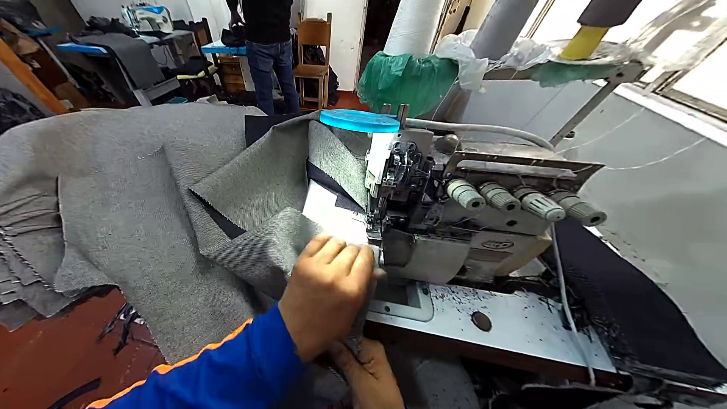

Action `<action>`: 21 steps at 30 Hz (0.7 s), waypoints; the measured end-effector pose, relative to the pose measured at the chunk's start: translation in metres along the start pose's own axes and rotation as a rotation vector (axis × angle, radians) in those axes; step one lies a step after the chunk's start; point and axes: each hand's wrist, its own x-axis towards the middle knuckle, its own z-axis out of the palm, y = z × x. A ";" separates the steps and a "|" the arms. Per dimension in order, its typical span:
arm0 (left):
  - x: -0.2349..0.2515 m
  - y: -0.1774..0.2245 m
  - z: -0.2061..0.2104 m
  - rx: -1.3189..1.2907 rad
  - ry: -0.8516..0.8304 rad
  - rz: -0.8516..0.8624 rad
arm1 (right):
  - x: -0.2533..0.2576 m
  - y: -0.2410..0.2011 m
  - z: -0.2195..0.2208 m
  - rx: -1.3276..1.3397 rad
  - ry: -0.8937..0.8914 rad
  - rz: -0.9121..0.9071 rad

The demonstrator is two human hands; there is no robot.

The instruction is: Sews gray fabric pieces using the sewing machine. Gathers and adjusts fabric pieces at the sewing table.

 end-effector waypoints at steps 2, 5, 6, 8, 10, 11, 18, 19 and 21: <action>0.000 0.006 0.000 0.026 -0.114 -0.031 | 0.008 -0.007 -0.008 -0.030 0.008 -0.058; 0.011 -0.003 0.001 -0.085 -0.194 -0.037 | 0.023 -0.013 -0.013 -0.040 -0.008 -0.138; 0.015 -0.006 -0.002 -0.123 -0.220 -0.031 | 0.027 -0.013 -0.014 -0.031 -0.012 -0.154; 0.014 -0.007 -0.015 -0.177 -0.238 -0.011 | 0.033 -0.014 -0.018 -0.007 -0.019 -0.170; 0.005 0.000 -0.032 -0.238 -0.213 0.030 | 0.035 -0.015 -0.020 0.018 -0.016 -0.176; -0.001 0.004 -0.039 -0.271 -0.191 0.057 | 0.035 -0.017 -0.021 0.053 -0.001 -0.167; -0.042 0.001 -0.039 -0.118 -0.192 0.276 | 0.038 -0.014 -0.004 0.219 0.162 -0.173; -0.041 -0.004 -0.037 -0.098 -0.189 0.290 | 0.039 -0.013 -0.001 0.157 0.191 -0.189; -0.035 -0.014 -0.033 -0.087 -0.169 0.319 | 0.041 -0.012 0.003 -0.023 0.248 -0.225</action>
